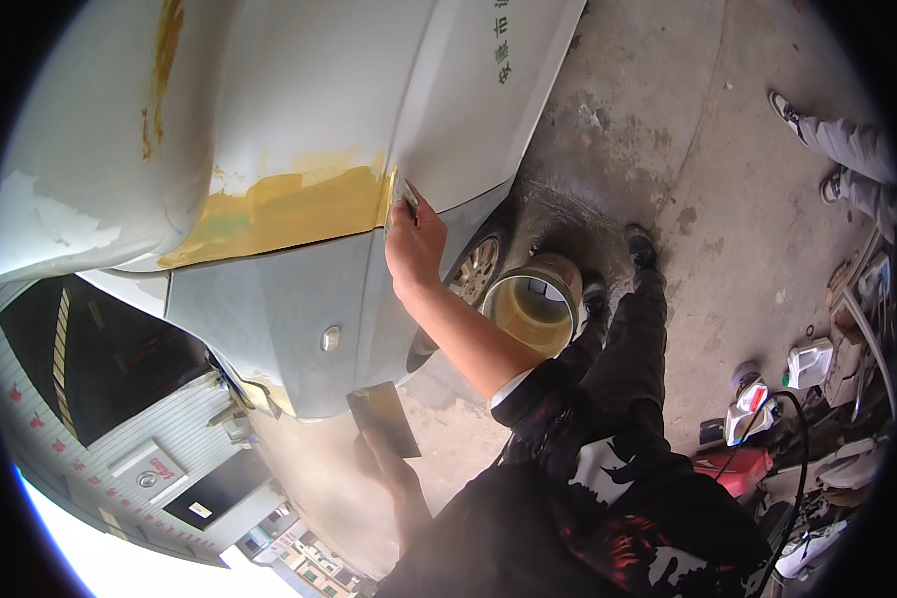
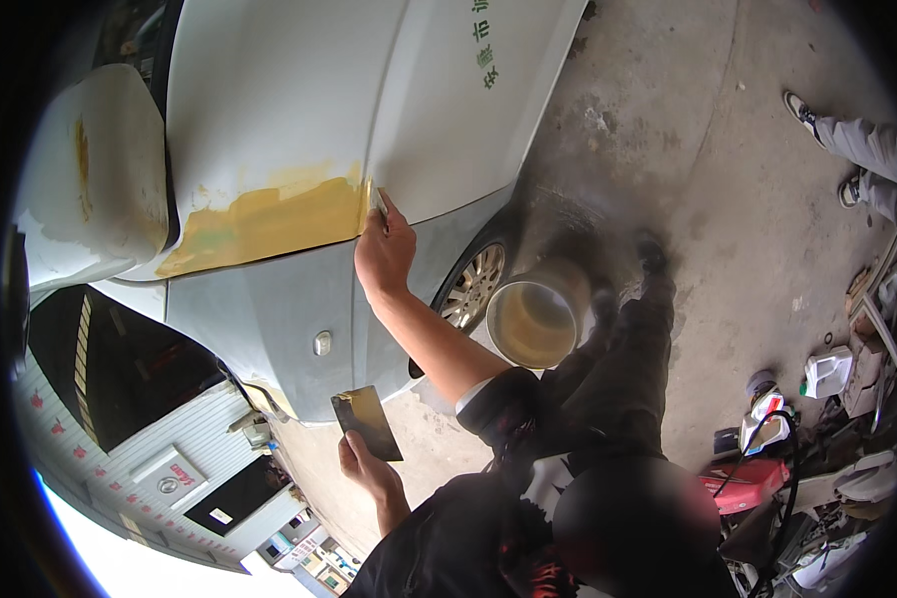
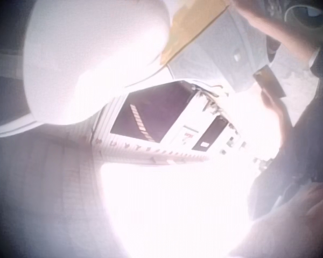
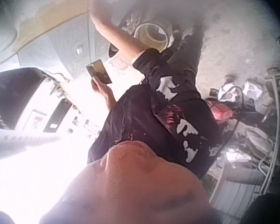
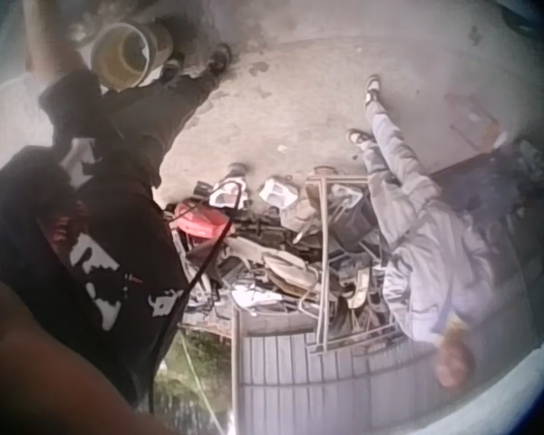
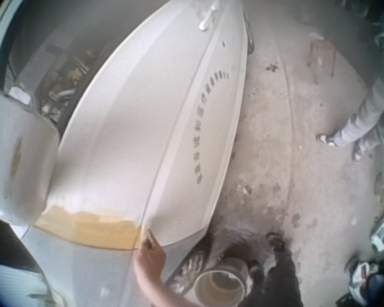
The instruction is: The person applies yellow body filler to the front fender and door of a white car using a putty knife. They spread the filler in smooth strokes, occasionally scraping more from a bucket, and work around the side mirror and panel gaps.
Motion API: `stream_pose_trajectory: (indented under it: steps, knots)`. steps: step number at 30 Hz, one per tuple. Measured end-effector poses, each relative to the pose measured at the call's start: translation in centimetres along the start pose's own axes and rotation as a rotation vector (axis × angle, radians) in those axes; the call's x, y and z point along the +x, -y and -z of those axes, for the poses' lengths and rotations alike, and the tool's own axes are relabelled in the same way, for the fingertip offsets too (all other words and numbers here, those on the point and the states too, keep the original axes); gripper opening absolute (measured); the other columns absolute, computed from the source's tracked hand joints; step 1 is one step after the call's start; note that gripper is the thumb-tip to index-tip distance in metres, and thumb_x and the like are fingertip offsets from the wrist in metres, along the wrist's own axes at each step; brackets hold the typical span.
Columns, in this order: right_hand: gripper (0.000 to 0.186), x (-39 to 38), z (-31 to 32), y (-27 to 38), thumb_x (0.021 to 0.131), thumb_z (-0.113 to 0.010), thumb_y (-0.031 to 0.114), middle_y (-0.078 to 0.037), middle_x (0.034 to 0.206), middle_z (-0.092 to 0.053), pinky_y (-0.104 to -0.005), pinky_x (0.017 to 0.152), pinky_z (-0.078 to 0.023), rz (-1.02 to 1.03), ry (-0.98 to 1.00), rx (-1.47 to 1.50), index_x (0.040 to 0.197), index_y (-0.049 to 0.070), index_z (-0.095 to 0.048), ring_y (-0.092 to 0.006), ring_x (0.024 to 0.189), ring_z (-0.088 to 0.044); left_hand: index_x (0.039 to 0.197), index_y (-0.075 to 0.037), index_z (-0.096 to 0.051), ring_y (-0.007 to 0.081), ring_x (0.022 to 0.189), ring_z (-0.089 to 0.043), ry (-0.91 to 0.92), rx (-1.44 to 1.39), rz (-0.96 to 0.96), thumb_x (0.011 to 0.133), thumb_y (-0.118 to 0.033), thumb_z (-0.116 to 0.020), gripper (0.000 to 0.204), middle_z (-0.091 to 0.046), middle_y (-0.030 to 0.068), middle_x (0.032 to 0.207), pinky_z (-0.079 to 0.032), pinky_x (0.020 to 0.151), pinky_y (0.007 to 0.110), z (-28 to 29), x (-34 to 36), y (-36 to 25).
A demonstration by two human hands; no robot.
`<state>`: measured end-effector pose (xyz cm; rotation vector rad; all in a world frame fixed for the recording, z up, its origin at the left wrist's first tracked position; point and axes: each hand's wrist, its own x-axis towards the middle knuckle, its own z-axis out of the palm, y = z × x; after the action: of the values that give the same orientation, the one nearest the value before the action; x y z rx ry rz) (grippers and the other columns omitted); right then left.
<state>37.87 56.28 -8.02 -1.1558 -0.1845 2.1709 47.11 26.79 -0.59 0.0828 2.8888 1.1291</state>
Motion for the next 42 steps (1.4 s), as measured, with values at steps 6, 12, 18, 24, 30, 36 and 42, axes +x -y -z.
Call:
stream_pose_trajectory:
  steps: [6, 12, 18, 24, 30, 36, 42]
  knots:
    - [0.040, 0.2, -2.0, 0.7, 0.104, -0.043, 0.010, -0.001, 0.093, -0.062, -0.0279, 0.078, -0.046, 0.018, -0.018, -0.017, 0.140, 0.006, -0.059, -0.0091, 0.080, -0.054, 0.100, 0.002, -0.063, 0.0112, 0.081, -0.055, -0.061, -0.058, 0.003, 0.106, -0.025, -0.053, 0.029, -0.063, 0.0029, 0.091, -0.045, 0.074, 0.028, -0.2, -0.3, -0.3]
    - [0.036, -1.7, -4.8, -0.6, 0.101, -0.048, 0.002, -0.009, 0.107, -0.059, -0.0307, 0.089, -0.046, 0.166, -0.070, -0.075, 0.135, 0.001, -0.060, -0.0178, 0.096, -0.057, 0.097, 0.001, -0.063, 0.0090, 0.079, -0.055, -0.068, -0.102, -0.057, 0.106, -0.022, -0.054, 0.026, -0.064, 0.0019, 0.089, -0.046, 0.073, 0.025, 0.0, -0.1, 0.2]
    - [0.037, -3.6, -3.7, -0.2, 0.102, -0.049, 0.007, -0.011, 0.114, -0.062, -0.0318, 0.090, -0.047, 0.111, 0.066, -0.200, 0.138, 0.002, -0.058, -0.0174, 0.097, -0.060, 0.114, 0.006, -0.061, 0.0149, 0.088, -0.055, -0.029, -0.085, 0.032, 0.106, -0.030, -0.053, 0.037, -0.061, 0.0053, 0.099, -0.046, 0.077, 0.031, 0.3, -0.3, 0.2]
    - [0.041, -0.7, -1.8, 0.3, 0.104, -0.043, 0.012, -0.008, 0.108, -0.065, -0.0310, 0.087, -0.048, 0.053, -0.061, -0.037, 0.142, 0.005, -0.057, -0.0159, 0.093, -0.061, 0.103, 0.003, -0.062, 0.0116, 0.082, -0.056, -0.057, -0.149, 0.002, 0.106, -0.025, -0.054, 0.029, -0.064, 0.0037, 0.093, -0.047, 0.074, 0.028, -0.2, -0.7, 0.4]
    - [0.039, -0.6, -3.8, -0.8, 0.103, -0.047, 0.009, -0.003, 0.107, -0.064, -0.0273, 0.089, -0.046, 0.148, -0.042, -0.038, 0.139, 0.003, -0.058, -0.0115, 0.094, -0.059, 0.101, 0.003, -0.063, 0.0123, 0.082, -0.057, -0.050, -0.107, -0.010, 0.106, -0.025, -0.054, 0.029, -0.064, 0.0040, 0.092, -0.047, 0.073, 0.028, -0.1, -1.3, 0.5]
    - [0.037, -2.9, -5.4, -1.2, 0.101, -0.049, 0.004, -0.009, 0.106, -0.059, -0.0315, 0.088, -0.046, 0.310, 0.015, -0.187, 0.137, 0.000, -0.058, -0.0180, 0.092, -0.057, 0.098, 0.001, -0.064, 0.0099, 0.080, -0.057, -0.067, -0.131, 0.001, 0.106, -0.022, -0.055, 0.026, -0.065, 0.0025, 0.090, -0.047, 0.073, 0.026, 0.1, -1.7, 0.1]
    - [0.041, -1.9, -2.1, -0.4, 0.105, -0.042, 0.014, -0.009, 0.108, -0.062, -0.0325, 0.091, -0.046, 0.041, -0.023, -0.085, 0.142, 0.002, -0.055, -0.0173, 0.096, -0.059, 0.097, 0.000, -0.064, 0.0094, 0.080, -0.057, -0.057, -0.177, 0.000, 0.106, -0.023, -0.055, 0.026, -0.065, 0.0022, 0.090, -0.046, 0.073, 0.026, -0.2, -1.5, 0.3]
